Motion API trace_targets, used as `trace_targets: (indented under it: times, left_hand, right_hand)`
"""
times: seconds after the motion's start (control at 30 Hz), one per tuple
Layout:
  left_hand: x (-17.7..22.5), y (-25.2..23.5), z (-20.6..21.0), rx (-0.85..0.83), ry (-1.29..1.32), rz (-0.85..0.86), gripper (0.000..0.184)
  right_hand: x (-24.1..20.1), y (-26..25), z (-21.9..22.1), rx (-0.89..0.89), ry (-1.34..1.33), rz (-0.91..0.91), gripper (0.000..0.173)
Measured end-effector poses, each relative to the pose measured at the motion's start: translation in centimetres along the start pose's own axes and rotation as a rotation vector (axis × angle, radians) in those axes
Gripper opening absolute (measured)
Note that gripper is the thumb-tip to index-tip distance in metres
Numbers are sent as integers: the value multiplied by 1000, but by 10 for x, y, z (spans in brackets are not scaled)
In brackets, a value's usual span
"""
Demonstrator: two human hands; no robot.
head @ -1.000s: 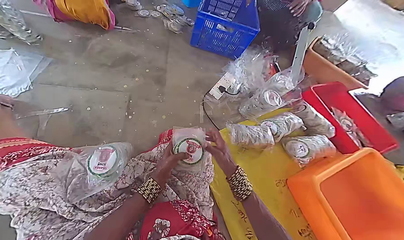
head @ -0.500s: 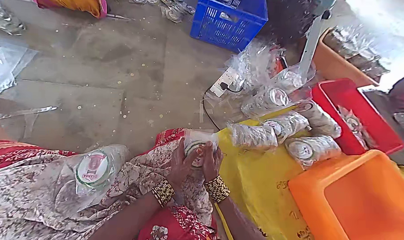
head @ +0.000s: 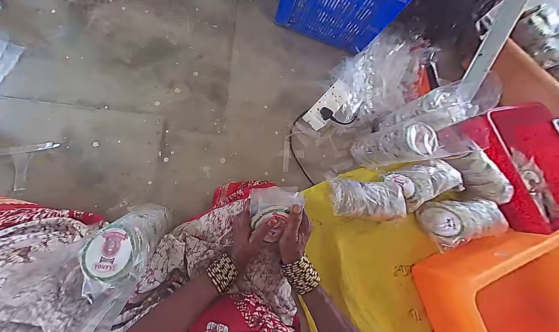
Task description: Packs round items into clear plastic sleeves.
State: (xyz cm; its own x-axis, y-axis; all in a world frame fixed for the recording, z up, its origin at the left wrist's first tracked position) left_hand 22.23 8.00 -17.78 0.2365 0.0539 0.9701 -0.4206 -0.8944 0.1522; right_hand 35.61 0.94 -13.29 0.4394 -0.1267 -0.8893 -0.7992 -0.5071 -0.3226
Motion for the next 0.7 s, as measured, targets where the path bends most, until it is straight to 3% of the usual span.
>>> trace_targets:
  times: [0.4,0.7]
  left_hand:
    - [-1,-3,0,32,86,101,84]
    - [0,-7,1,46,201,182,66]
  right_hand:
    - [6,-2,2,17,-30,6,52]
    - [8,-3,3,26,-38,-1,50]
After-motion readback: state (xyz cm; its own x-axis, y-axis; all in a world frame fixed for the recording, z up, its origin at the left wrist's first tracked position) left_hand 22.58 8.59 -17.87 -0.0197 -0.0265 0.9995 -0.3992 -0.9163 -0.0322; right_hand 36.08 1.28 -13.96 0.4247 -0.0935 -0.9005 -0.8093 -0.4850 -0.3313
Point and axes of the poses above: each hand's wrist, its own y-axis away from the middle knuckle, its own z-axis out of the palm, x = y × z, the point moved 8 cm from there along -y, towards the middle knuckle, and after that the axes turned 3 degrees about -z, right-handed, at the moved point
